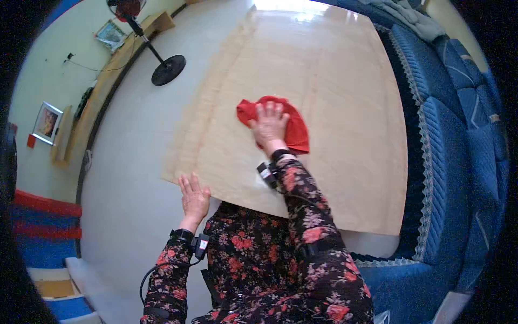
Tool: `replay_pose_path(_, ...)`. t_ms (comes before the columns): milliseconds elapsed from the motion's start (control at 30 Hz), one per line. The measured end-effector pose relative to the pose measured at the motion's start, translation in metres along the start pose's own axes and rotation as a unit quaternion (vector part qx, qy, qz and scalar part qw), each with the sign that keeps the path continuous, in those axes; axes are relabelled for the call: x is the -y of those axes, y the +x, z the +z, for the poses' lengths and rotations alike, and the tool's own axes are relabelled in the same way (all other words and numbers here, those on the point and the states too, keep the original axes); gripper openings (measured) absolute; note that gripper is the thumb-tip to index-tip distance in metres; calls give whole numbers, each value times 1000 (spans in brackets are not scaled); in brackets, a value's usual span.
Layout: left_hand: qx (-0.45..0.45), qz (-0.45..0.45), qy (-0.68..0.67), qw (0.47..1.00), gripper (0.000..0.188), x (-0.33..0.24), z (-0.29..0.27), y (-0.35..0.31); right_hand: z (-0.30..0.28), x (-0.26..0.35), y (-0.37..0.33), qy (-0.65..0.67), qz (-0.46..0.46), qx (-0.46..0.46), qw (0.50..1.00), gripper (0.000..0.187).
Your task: Wiping a wooden table with a red cloth and briefly picking up a watch.
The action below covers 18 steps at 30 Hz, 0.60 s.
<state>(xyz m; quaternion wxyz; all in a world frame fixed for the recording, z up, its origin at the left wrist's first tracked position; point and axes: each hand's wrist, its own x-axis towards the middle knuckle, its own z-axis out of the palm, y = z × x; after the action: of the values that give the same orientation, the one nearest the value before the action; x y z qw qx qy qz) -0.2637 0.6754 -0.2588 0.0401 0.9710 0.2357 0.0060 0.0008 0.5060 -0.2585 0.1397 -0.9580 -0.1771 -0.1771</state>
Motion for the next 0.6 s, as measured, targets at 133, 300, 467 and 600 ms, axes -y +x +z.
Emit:
replay_pose_path(133, 19, -36, 4, 999, 70, 5, -3, -2, -4, 98, -54, 137, -254, 86, 954, 58)
replay_pose_path(300, -57, -11, -40, 998, 70, 26, 7, -7, -58, 51, -127, 257, -396, 118, 873, 51)
replay_pose_path(467, -97, 16, -37, 994, 70, 14, 14, -4, -56, -72, -96, 91, -261, 70, 959, 54)
replay_pose_path(600, -106, 19, -51, 993, 71, 11, 14, -6, 11, -57, -9, 15, -125, -42, 991, 52)
